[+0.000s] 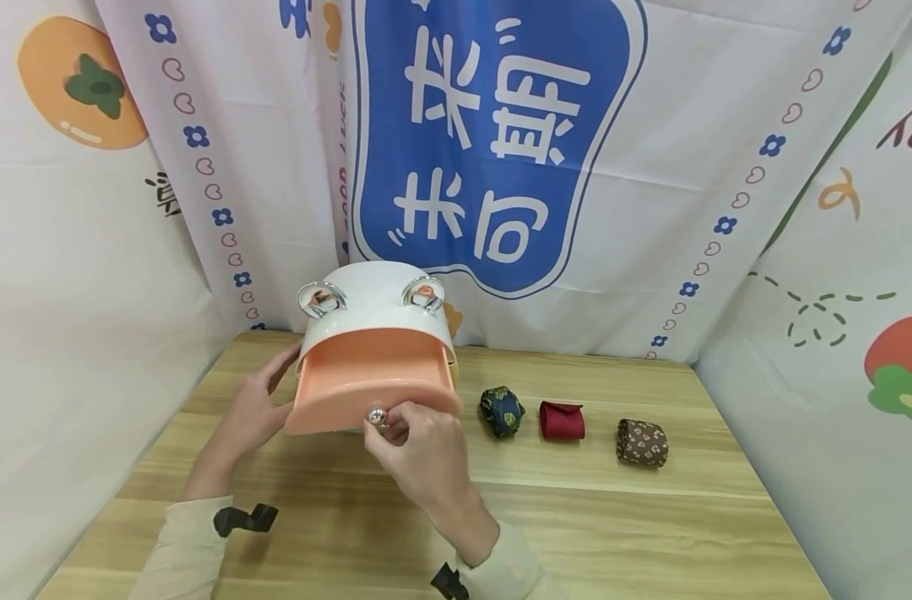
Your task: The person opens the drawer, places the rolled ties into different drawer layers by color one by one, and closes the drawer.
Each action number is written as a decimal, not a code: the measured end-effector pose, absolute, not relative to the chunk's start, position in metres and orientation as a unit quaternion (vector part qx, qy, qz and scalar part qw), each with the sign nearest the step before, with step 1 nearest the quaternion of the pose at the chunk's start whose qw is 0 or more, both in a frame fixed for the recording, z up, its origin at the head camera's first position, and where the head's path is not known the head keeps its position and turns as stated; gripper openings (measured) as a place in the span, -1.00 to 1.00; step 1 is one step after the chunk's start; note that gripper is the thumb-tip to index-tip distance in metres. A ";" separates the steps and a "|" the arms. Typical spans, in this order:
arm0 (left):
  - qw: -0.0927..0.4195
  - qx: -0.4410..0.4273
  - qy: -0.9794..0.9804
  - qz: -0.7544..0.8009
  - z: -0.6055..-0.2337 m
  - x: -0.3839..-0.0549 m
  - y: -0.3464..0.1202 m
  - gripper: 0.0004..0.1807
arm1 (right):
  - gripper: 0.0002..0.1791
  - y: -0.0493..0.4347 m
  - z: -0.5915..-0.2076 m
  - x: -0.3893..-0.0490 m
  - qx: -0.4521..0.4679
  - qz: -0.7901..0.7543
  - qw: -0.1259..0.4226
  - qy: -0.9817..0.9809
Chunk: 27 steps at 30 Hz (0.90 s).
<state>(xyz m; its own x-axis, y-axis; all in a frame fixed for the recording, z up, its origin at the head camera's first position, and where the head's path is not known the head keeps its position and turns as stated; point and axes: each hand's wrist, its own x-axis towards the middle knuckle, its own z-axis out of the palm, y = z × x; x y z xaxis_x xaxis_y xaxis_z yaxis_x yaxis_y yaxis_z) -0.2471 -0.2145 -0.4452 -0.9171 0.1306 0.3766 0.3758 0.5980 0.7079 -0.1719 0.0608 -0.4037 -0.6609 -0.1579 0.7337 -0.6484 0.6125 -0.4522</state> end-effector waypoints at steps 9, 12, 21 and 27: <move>0.139 -0.142 -0.881 -0.429 -0.443 -0.246 -0.213 -0.06 | -0.80 0.061 -0.406 -0.172 0.246 0.366 0.346 -0.828; 0.142 -0.147 -0.877 -0.435 -0.444 -0.246 -0.213 -0.06 | -0.81 0.060 -0.406 -0.172 0.248 0.367 0.345 -0.827; 0.142 -0.151 -0.873 -0.442 -0.445 -0.248 -0.214 -0.04 | -0.79 0.063 -0.407 -0.170 0.247 0.336 0.349 -0.839; 0.142 -0.153 -0.875 -0.437 -0.444 -0.247 -0.213 -0.05 | -0.79 0.069 -0.408 -0.167 0.252 0.334 0.332 -0.846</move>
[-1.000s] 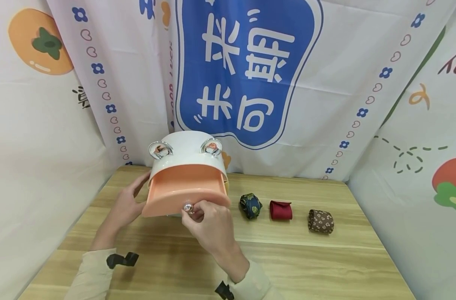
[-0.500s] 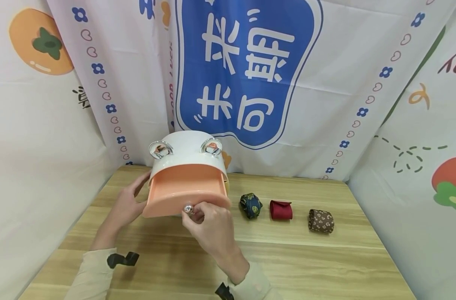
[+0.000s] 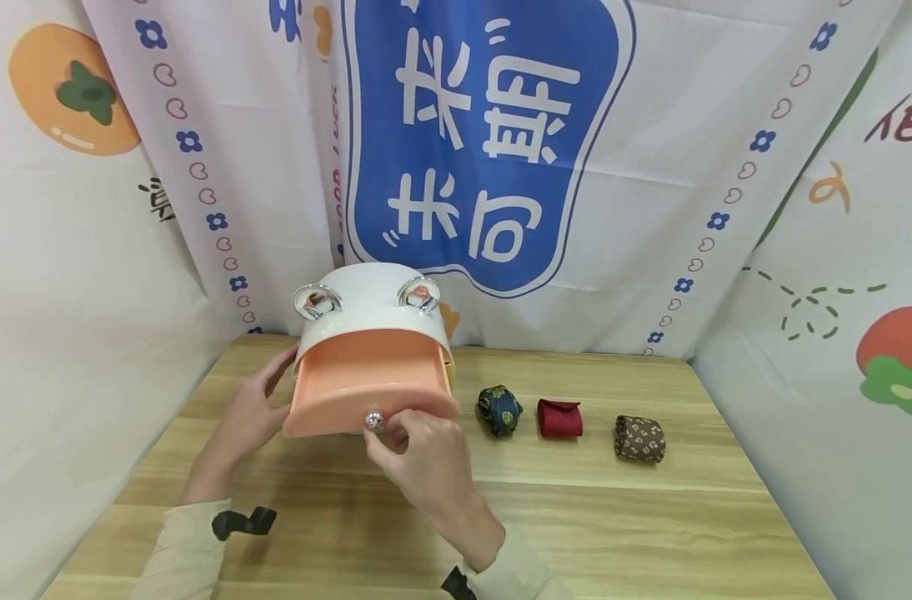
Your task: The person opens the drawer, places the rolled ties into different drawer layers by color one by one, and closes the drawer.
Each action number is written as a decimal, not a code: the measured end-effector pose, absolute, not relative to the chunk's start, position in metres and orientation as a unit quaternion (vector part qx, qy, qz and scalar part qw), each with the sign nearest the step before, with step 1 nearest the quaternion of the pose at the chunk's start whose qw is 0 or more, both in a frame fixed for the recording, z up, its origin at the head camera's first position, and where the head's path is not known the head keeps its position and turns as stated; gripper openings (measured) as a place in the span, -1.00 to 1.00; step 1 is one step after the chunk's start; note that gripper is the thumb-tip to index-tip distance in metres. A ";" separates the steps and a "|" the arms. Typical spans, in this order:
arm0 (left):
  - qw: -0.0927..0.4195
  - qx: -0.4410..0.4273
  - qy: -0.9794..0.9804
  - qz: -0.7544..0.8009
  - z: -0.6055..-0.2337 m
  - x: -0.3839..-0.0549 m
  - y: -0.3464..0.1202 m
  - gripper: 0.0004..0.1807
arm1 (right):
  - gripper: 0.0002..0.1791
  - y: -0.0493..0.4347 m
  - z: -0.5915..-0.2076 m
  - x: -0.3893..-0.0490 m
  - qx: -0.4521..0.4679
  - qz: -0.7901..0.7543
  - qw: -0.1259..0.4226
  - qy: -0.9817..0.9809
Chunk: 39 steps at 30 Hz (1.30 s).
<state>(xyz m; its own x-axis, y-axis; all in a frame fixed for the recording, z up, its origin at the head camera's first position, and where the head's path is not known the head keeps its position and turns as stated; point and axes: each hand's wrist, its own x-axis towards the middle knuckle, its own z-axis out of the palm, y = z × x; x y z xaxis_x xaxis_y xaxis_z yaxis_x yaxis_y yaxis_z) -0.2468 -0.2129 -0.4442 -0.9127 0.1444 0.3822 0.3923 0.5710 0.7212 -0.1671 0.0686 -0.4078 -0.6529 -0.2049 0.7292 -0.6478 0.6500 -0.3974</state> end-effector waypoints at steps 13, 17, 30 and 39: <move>0.130 -0.150 -0.873 -0.446 -0.444 -0.246 -0.213 -0.06 | -0.82 0.094 -0.413 -0.163 0.254 0.277 0.342 -0.861; 0.136 -0.153 -0.866 -0.456 -0.444 -0.246 -0.213 -0.07 | -0.85 0.106 -0.415 -0.162 0.249 0.282 0.331 -0.865; 0.135 -0.156 -0.867 -0.454 -0.445 -0.246 -0.213 -0.05 | -0.83 0.157 -0.425 -0.160 0.194 0.231 0.331 -0.894; 0.138 -0.150 -0.871 -0.447 -0.445 -0.246 -0.214 -0.06 | -0.80 0.199 -0.430 -0.154 0.138 0.201 0.289 -0.926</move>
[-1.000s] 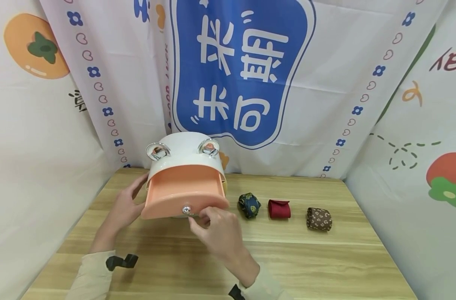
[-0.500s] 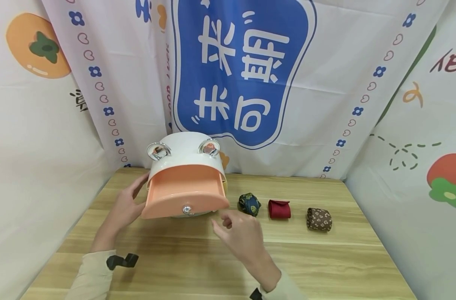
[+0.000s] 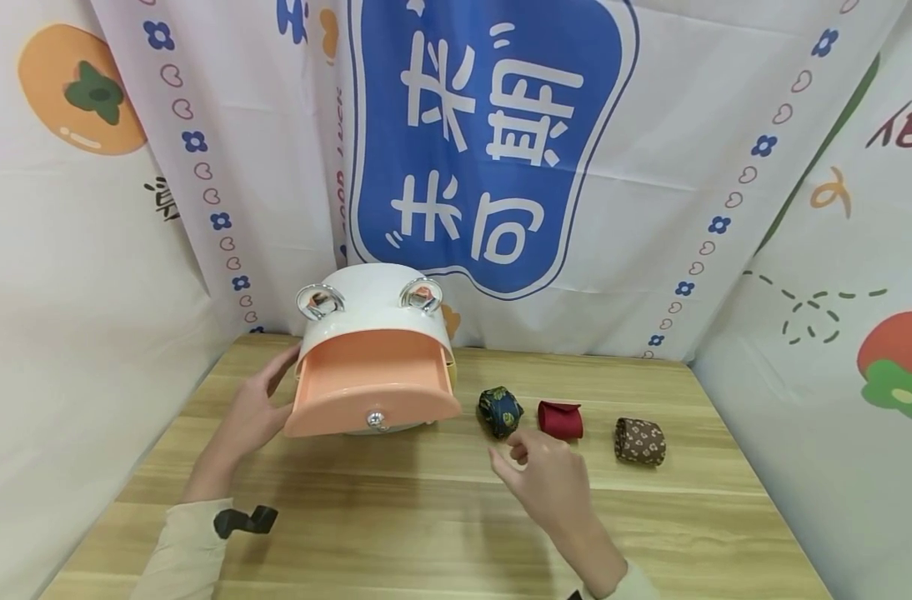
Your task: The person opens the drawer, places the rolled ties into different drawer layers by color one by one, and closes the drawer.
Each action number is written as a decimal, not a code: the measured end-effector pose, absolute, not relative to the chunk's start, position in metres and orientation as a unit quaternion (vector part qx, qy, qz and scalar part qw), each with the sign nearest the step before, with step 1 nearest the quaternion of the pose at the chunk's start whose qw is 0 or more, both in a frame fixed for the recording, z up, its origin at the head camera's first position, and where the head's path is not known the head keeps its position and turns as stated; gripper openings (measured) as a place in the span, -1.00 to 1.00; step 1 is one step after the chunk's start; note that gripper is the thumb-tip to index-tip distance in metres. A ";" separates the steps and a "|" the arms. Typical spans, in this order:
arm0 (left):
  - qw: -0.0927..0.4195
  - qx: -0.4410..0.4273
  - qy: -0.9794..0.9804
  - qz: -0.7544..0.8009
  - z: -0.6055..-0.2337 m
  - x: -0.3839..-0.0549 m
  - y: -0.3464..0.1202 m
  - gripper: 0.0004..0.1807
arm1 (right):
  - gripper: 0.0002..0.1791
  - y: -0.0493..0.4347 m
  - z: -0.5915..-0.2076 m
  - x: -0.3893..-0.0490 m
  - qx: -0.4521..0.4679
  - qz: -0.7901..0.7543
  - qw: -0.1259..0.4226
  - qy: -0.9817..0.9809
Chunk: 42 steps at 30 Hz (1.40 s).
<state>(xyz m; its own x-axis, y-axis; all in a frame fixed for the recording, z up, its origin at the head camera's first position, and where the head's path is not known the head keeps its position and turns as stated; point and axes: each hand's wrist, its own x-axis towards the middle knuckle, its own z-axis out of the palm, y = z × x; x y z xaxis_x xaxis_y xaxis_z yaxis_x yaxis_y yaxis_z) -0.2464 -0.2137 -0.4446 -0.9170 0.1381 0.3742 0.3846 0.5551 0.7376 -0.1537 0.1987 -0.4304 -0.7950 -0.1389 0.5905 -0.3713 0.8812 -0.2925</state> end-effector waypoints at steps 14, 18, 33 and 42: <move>0.142 -0.154 -0.868 -0.450 -0.446 -0.248 -0.215 -0.06 | -0.77 0.258 -0.441 -0.142 0.102 0.136 0.294 -0.941; 0.141 -0.153 -0.868 -0.450 -0.446 -0.248 -0.214 -0.06 | -0.77 0.272 -0.443 -0.138 0.082 0.128 0.281 -0.948; 0.145 -0.152 -0.871 -0.445 -0.446 -0.248 -0.215 -0.06 | -0.63 0.327 -0.448 -0.143 0.004 0.124 0.215 -0.969; 0.146 -0.154 -0.869 -0.446 -0.445 -0.247 -0.213 -0.04 | -0.49 0.359 -0.446 -0.159 -0.028 0.087 0.164 -0.982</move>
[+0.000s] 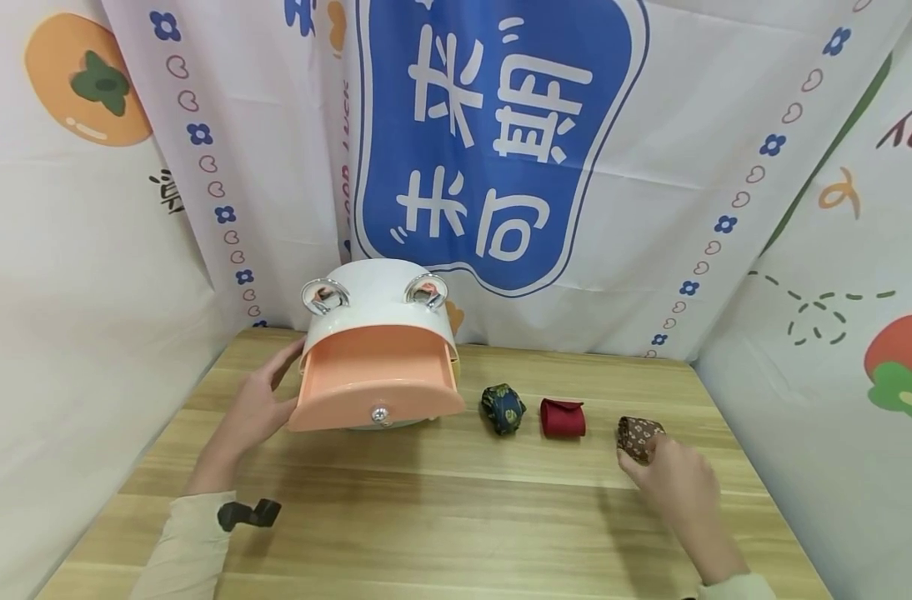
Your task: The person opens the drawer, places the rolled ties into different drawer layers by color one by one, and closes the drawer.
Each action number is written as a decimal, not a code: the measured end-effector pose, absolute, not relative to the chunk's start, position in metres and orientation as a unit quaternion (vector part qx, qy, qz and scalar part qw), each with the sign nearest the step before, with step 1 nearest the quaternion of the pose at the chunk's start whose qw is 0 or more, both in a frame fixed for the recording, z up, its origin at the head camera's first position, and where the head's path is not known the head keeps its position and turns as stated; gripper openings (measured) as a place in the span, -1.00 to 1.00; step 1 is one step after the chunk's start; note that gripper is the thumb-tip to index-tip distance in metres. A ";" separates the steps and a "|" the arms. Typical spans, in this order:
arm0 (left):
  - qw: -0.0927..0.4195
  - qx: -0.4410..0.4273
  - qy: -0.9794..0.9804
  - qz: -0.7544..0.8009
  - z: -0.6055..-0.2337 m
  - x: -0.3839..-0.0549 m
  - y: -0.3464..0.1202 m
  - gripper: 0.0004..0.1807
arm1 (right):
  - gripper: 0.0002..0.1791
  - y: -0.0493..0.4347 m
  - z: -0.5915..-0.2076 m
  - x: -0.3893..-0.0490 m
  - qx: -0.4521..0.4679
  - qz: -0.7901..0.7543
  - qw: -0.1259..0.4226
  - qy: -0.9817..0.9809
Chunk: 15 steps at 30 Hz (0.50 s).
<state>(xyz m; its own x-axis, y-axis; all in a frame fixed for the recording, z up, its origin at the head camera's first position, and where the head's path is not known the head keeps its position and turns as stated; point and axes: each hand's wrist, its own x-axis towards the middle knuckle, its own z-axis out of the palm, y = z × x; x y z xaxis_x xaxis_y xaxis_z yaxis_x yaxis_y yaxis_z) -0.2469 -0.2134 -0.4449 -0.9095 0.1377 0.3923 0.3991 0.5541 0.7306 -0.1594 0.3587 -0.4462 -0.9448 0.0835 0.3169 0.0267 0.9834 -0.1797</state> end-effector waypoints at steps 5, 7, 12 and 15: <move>0.145 -0.153 -0.869 -0.448 -0.445 -0.246 -0.213 -0.05 | -0.36 0.373 -0.442 -0.170 -0.047 0.077 0.136 -0.987; 0.144 -0.155 -0.868 -0.450 -0.445 -0.246 -0.214 -0.05 | -0.33 0.378 -0.443 -0.175 -0.055 0.076 0.127 -0.987; 0.142 -0.158 -0.865 -0.455 -0.445 -0.247 -0.214 -0.06 | -0.26 0.389 -0.444 -0.184 -0.081 0.066 0.099 -0.990; 0.143 -0.162 -0.864 -0.455 -0.445 -0.248 -0.214 -0.05 | -0.23 0.394 -0.443 -0.189 -0.094 0.066 0.074 -0.991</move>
<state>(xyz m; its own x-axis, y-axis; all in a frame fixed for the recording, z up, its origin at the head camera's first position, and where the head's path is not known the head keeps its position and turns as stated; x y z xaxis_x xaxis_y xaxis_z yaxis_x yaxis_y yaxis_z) -0.2477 -0.2136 -0.4450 -0.9070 0.1491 0.3940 0.4093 0.5332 0.7404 -0.1893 0.3940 -0.4434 -0.9715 0.1955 0.1344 0.1759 0.9737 -0.1451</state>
